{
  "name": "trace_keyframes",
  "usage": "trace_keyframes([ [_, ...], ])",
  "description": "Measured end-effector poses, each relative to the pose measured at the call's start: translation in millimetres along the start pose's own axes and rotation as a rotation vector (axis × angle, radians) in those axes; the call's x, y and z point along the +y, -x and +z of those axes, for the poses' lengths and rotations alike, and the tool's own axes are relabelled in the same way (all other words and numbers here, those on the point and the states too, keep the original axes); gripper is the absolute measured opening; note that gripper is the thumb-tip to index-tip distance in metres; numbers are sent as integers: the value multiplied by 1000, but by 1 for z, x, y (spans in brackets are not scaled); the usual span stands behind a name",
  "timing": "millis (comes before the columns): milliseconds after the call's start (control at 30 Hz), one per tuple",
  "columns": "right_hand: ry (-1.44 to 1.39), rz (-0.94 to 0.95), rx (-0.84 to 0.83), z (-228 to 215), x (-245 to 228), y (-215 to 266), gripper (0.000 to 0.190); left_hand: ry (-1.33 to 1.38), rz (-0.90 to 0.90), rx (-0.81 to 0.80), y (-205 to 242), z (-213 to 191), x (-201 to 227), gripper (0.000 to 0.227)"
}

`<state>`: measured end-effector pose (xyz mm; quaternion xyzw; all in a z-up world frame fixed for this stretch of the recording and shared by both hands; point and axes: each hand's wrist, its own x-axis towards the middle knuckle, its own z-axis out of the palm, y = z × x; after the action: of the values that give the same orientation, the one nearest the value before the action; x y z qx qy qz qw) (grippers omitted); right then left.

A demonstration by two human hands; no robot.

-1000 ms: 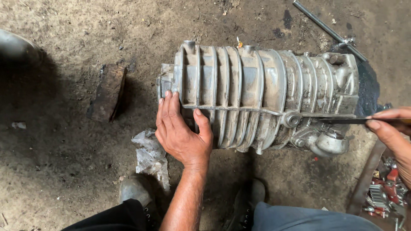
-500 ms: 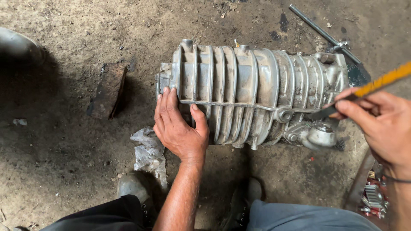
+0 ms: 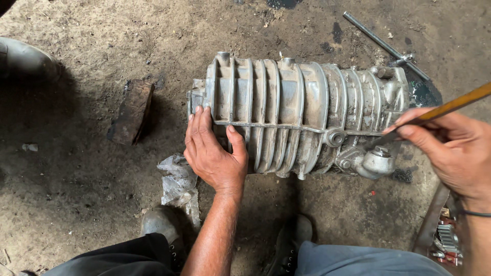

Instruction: The person uses a yellow-handled scraper to remove grime and residue from the surface of a metallic engine block. They repeatedly scrape along the cooling fins and around bolt holes while holding the block steady with the other hand.

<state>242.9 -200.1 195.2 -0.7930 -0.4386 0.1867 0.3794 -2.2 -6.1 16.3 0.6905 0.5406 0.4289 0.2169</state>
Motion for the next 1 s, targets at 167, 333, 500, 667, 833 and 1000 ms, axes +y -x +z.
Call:
trace_keyframes([
  [167,64,-79,29,-2,3,2,13,8,-5,-4,0,0,-1,51],
  [333,370,-119,53,18,-12,1,12,0,-16,-24,0,1,-1,52],
  [500,186,-46,-61,10,-6,-4,18,-5,-19,-25,1,1,-2,52],
  [667,337,20,-77,-34,24,-2,14,-7,-15,-26,0,0,-1,53],
  [833,265,24,63,-28,26,10,6,-1,-18,-21,1,0,-2,53],
  [1000,329,-195,53,4,-5,9,10,-1,-16,-22,0,0,-1,53],
])
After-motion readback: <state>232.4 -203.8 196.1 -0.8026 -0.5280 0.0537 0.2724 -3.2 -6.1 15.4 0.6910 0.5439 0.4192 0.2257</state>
